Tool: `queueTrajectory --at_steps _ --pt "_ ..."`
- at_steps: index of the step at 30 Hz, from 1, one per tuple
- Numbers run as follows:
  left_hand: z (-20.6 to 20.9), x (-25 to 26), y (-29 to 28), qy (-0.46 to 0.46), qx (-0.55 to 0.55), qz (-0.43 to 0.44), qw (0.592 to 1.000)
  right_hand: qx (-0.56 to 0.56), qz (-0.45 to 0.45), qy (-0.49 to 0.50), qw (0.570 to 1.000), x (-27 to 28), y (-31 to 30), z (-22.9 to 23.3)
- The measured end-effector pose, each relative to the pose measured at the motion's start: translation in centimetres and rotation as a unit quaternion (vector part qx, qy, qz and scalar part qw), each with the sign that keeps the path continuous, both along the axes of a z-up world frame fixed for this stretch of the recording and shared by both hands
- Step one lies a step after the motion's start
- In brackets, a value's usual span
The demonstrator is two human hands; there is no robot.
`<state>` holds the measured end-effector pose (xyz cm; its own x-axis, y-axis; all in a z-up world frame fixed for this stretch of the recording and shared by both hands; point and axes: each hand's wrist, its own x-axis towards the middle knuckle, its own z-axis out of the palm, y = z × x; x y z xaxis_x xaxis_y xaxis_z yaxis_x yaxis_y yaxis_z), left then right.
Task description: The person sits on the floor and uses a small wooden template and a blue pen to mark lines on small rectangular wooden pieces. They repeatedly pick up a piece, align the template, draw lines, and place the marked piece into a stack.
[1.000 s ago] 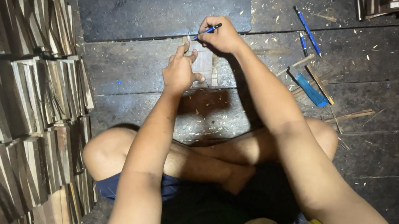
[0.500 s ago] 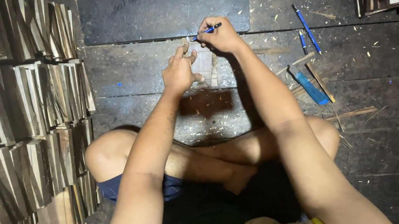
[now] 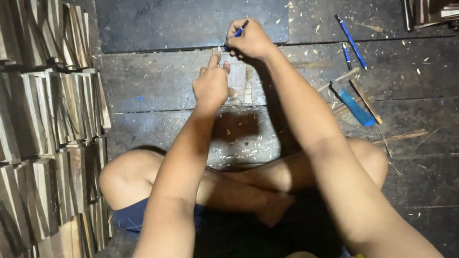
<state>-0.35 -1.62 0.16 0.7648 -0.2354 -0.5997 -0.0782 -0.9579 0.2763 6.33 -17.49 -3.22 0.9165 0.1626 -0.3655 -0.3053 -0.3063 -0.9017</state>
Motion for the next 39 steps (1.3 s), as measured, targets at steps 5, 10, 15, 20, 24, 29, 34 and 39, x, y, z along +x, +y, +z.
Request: queueTrajectory --at_steps 5,10,15,20,24,29,34,39 --pt "0.6 0.5 -0.1 0.01 0.002 0.007 1.0 -0.054 0.053 -0.029 0.997 0.8 -4.0 -1.6" --pt "1.0 0.3 -0.2 0.005 0.004 0.0 1.0 0.002 0.027 0.067 0.997 -0.3 -0.9 2.5" --pt "0.7 0.2 -0.1 0.003 0.007 0.004 1.0 -0.055 0.073 0.034 0.995 -0.1 -1.0 2.8" --pt "0.2 0.2 0.2 -0.006 -0.003 0.0 1.0 -0.157 0.131 -0.054 0.977 1.4 -4.6 -1.1" --pt "0.6 0.3 -0.1 0.003 -0.003 0.004 1.0 -0.192 0.14 0.017 0.971 1.8 -3.1 1.9" --pt "1.8 0.6 -0.3 0.032 0.014 0.005 0.999 -0.275 0.187 0.007 0.943 2.1 -1.4 5.2" --pt "1.6 0.3 -0.2 0.025 0.005 0.006 1.0 -0.314 0.219 0.022 0.923 1.5 -0.3 6.1" --pt "1.7 0.6 -0.3 0.047 0.021 0.003 0.999 -0.321 0.221 -0.034 0.92 2.1 -1.5 3.7"
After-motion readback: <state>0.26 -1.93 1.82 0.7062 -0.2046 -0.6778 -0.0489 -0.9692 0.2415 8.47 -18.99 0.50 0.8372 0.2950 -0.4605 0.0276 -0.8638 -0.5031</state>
